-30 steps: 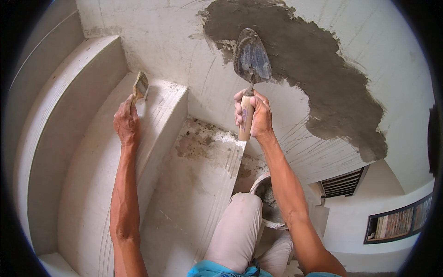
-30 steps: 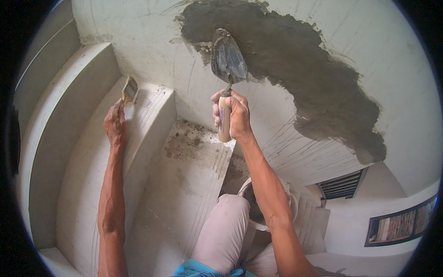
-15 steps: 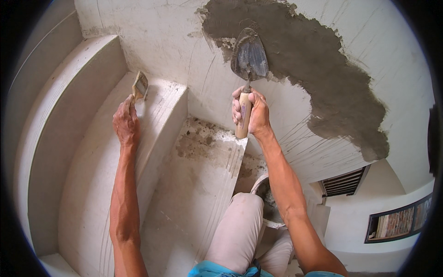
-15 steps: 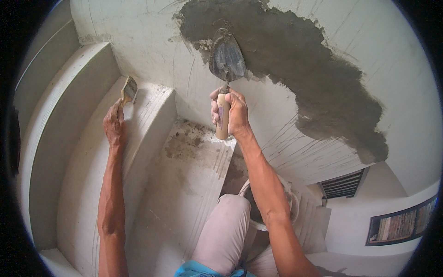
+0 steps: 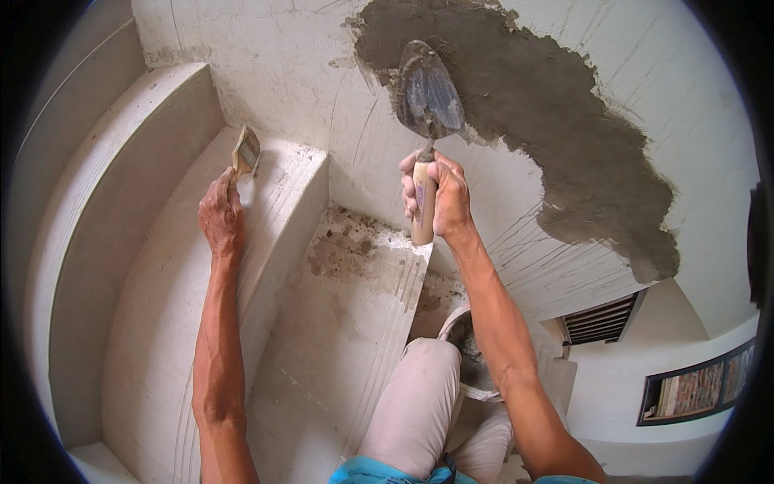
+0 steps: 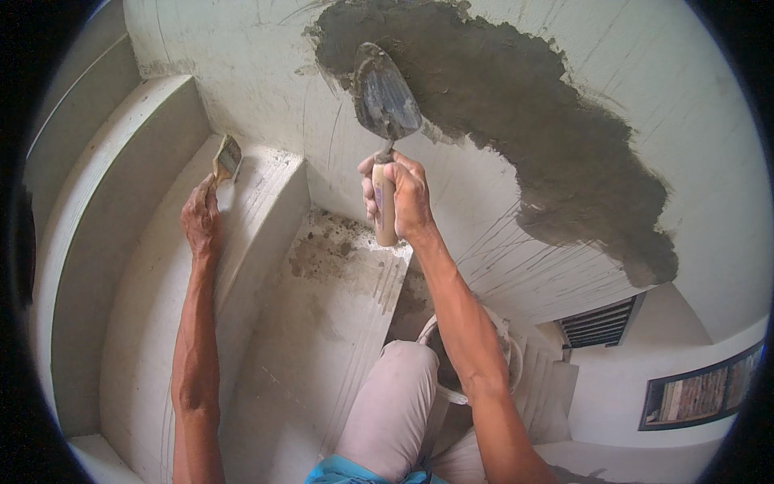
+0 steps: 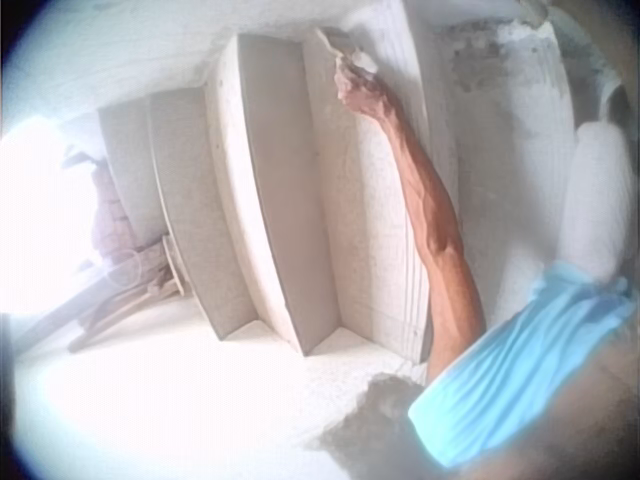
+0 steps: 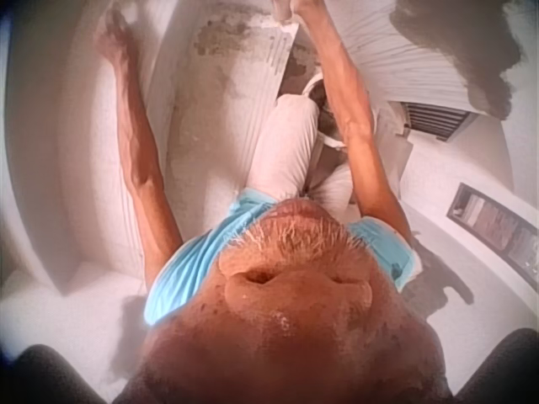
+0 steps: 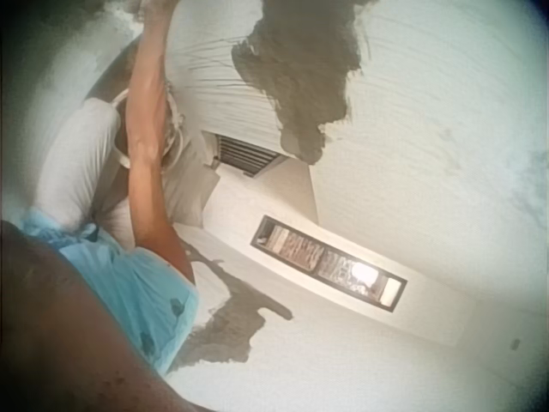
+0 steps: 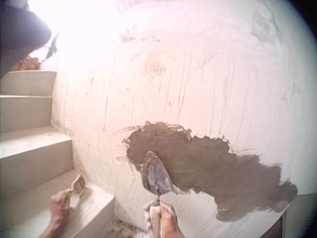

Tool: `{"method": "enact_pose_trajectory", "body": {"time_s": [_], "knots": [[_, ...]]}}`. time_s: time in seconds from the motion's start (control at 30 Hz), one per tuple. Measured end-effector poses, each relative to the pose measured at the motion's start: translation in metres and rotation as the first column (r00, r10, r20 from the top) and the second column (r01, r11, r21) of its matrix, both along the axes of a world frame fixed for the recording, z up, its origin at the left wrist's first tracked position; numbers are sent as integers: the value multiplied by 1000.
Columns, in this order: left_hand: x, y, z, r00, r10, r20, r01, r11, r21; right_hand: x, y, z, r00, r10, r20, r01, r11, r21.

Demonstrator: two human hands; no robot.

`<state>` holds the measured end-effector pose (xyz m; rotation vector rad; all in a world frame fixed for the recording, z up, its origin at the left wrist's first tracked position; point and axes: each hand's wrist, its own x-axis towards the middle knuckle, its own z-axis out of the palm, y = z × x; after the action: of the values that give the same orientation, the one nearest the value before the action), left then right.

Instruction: The person applies and smooths cement plaster onto a curved wall using a trowel and a brush. They repeatedly scoop plaster from a bucket and spread it across the surface, working on a single section throughout the clip.

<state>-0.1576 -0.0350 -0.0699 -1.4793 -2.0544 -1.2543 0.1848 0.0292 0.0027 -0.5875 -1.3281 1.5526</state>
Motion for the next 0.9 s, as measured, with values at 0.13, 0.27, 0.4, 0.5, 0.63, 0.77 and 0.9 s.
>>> {"method": "enact_pose_trajectory", "body": {"time_s": [0.13,0.27,0.4,0.5,0.63,0.77,0.9], "knots": [[-1,0,-1,1000,-12,7,12,1000,8,-9,11,10,999,-31,14,31,999,26],[1,1,-1,1000,-15,9,15,1000,22,3,15,-5,992,-50,-112,50,999,-7],[3,-1,2,1000,1,12,-1,1000,-15,13,0,-22,962,-68,-264,66,998,-16],[0,-1,0,1000,-5,-11,5,1000,4,9,-3,-17,975,-73,-211,72,997,-12],[-1,0,0,1000,-12,-1,12,1000,2,-3,10,-5,997,-28,-78,30,999,24],[2,1,0,1000,-10,29,10,1000,-9,-7,17,-2,997,-70,-44,71,997,27],[0,0,-1,1000,-8,-2,8,1000,4,3,10,-20,973,-135,-187,140,990,13]]}}
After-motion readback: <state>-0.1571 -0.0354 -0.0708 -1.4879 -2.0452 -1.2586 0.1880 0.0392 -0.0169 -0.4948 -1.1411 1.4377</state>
